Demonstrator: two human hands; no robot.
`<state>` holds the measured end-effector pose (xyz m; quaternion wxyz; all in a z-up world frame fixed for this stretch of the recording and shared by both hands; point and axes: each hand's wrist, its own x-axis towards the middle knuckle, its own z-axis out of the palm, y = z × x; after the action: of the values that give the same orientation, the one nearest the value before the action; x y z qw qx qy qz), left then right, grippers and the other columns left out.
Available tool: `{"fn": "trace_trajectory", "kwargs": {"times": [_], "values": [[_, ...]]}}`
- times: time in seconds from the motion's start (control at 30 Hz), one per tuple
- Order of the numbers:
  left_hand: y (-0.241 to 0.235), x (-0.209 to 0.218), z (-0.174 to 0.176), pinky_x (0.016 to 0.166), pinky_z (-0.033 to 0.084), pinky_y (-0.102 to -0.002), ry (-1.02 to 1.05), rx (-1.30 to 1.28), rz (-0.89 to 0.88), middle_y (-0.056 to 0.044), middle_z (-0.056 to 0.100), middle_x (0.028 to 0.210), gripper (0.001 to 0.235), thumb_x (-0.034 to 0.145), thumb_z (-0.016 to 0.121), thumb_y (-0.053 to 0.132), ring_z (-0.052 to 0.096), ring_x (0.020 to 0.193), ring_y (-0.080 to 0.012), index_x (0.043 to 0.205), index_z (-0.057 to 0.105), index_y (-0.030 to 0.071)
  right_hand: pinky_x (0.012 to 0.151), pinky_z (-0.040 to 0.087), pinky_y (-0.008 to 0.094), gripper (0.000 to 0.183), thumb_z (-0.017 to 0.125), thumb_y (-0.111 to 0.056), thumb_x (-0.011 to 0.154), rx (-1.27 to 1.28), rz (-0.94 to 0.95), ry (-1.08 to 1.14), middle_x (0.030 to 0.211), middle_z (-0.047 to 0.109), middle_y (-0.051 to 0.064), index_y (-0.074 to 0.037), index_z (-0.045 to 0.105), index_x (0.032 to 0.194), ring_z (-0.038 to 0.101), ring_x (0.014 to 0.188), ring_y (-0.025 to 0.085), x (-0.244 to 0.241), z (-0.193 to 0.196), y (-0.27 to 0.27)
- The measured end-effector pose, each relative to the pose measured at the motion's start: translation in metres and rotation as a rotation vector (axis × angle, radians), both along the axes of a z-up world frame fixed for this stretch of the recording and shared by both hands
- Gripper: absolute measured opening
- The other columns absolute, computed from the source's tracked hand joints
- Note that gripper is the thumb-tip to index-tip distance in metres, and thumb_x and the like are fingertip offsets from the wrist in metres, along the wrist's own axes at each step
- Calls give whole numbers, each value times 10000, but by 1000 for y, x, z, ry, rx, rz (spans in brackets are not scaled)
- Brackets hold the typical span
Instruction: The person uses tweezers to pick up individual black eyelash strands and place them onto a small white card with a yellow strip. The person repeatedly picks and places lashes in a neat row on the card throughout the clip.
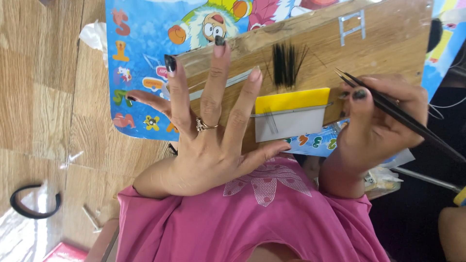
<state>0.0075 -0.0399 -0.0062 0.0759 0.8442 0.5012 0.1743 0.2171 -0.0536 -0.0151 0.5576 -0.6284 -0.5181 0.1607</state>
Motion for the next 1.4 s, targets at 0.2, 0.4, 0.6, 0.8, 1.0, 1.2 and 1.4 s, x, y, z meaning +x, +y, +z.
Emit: {"fn": "trace_trajectory", "kwargs": {"times": [0.2,0.4,0.6,0.8,1.0,1.2,1.4], "values": [[3,-1,-2,1164,139,-775,-65,-13,-52,-276,479,1548,876,1029,456,848,205,1424,-567,1521,522,126,757,615,379,197,660,-78,1086,-38,56,-34,992,592,239,82,546,1074,680,856,340,11,-4,1],[3,-1,2,1036,-59,-858,-71,-68,-77,-210,470,1594,885,1042,437,853,138,1463,-474,1549,535,134,755,670,397,108,636,34,1090,-53,114,-8,1031,559,236,102,553,1101,650,880,321,14,-3,0],[4,1,2,1031,-81,-876,-48,-92,-85,-198,408,1619,896,1026,434,854,100,1480,-453,1563,508,141,831,644,381,66,607,133,1092,-81,186,-74,1069,569,282,157,552,1120,689,912,354,18,-4,0],[15,10,9,1015,-8,-876,80,-146,-254,-187,320,1683,892,1065,216,796,178,1501,-513,1657,348,142,814,604,319,86,584,55,1113,-134,212,21,1038,565,238,114,521,1120,720,910,320,21,0,5],[46,25,12,952,47,-957,58,-88,-382,-235,260,1676,818,1120,338,679,81,1493,-470,1658,478,80,769,623,301,126,604,-34,1100,-140,174,29,964,642,207,82,561,1078,729,864,265,23,-1,5],[47,26,15,981,9,-940,51,-61,-340,-258,206,1673,826,1125,331,699,54,1512,-439,1633,526,78,837,621,338,76,591,18,1107,-73,176,79,1008,585,207,67,533,1096,710,894,289,39,-6,10],[44,28,16,970,67,-947,87,-18,-350,-276,237,1656,811,1119,359,688,78,1503,-444,1639,479,77,766,579,341,76,590,24,1141,-45,267,-33,941,639,212,67,528,1128,696,863,278,63,-6,37]]}}
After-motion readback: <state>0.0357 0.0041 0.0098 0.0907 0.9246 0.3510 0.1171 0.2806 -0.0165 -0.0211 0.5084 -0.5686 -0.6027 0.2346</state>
